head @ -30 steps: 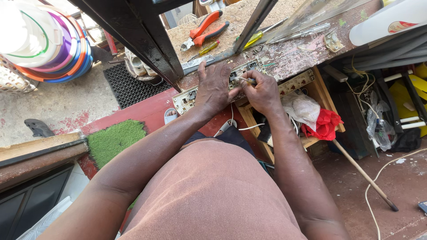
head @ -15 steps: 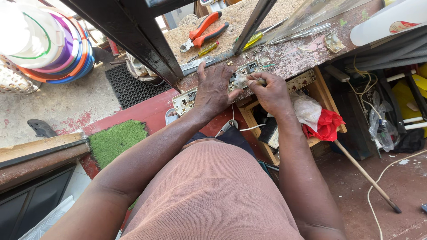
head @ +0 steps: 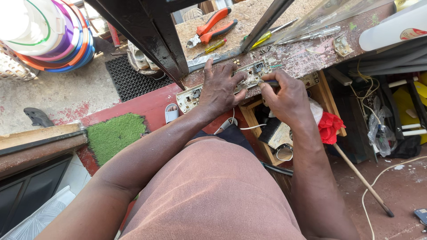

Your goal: The person cleans the interior of a disassembled power strip with a paintbrush and then manipulates the internal wires by hand.

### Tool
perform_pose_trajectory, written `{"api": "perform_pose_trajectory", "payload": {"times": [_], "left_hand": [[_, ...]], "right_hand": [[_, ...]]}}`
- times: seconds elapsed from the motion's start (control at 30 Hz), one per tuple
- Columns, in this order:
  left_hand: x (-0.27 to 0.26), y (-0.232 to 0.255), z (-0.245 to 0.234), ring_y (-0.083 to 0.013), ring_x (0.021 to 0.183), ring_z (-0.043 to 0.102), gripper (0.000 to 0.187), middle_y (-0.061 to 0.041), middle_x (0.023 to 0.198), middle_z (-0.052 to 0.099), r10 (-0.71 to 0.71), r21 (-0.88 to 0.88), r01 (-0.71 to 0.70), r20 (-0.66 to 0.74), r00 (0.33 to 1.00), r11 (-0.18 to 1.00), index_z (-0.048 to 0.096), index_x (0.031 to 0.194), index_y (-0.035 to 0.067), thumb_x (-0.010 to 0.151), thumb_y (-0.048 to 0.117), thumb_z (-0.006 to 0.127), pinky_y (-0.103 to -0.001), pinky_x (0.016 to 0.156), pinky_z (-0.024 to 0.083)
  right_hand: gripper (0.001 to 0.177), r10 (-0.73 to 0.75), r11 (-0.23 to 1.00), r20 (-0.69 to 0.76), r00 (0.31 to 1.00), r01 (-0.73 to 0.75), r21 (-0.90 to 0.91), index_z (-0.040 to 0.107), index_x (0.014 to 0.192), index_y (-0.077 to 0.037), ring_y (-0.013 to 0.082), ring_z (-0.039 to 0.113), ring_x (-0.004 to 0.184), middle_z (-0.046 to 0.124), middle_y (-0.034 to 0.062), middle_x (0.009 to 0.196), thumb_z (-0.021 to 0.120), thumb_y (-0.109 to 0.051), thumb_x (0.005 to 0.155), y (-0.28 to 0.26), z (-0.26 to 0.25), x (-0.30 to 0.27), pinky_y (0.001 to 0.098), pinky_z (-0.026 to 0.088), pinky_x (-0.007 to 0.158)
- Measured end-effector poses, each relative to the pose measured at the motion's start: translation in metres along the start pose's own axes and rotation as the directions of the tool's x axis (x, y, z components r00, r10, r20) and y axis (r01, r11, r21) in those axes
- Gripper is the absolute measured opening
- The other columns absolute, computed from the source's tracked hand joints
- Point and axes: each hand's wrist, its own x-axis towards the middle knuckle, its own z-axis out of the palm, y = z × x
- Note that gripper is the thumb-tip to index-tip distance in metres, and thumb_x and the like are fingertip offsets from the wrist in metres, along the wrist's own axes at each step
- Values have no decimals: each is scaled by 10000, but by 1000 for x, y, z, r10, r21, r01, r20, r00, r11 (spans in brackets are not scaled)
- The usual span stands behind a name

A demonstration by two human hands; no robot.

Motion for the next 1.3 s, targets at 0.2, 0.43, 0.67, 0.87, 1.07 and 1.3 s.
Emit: {"api": "perform_pose_trajectory", "payload": {"times": [0.2,0.43,0.67,0.87,1.07,1.3], "left_hand": [[1,-1,0,-253,1288,477,366,-74,1232,536,-13,-19,13,24,1000,1000,679,1201,234,898,438,710,-666,1202,100],[1,-2,-1,-266,1269,472,357,-85,1231,537,-16,-54,19,52,999,998,702,1182,236,894,446,713,-683,1190,66],[-1,-4,1,-262,1285,481,298,-71,1217,558,6,-82,-4,25,1000,997,726,1095,227,895,449,719,-685,1193,60],[-2,-7,7,-257,1244,525,444,-70,1184,557,3,-44,-2,23,1000,999,619,1242,191,899,450,731,-688,1193,83],[-3,-7,10,-265,1211,537,547,-75,1171,555,29,-13,-29,-5,1000,999,538,1309,128,912,453,726,-689,1191,92],[-3,-7,6,-278,1172,547,549,-96,1138,555,21,3,-21,-2,1000,1000,541,1283,96,915,458,727,-669,1191,105]], "right_hand": [[189,-182,983,-109,977,183,-3,737,1061,-47,232,743,762,741,135,904,728,-179,925,-1,15,10,366,579,713],[186,-119,993,-75,990,119,-4,738,1041,-49,220,735,732,739,118,849,709,-216,965,-7,3,10,362,577,674],[188,-284,958,-108,953,276,-84,732,1051,-35,287,728,743,728,159,847,715,-218,1011,3,14,15,409,560,669],[176,-179,965,21,984,179,-193,718,1046,-51,294,720,682,731,148,815,670,-216,1010,-10,18,24,426,566,609],[225,-89,968,199,976,132,-213,681,1047,-32,333,726,683,702,176,759,619,-248,1032,-18,14,47,458,579,612],[205,-255,939,141,957,280,-198,644,1051,-17,418,702,721,684,213,724,648,-220,1028,-6,25,48,515,538,666]]}}
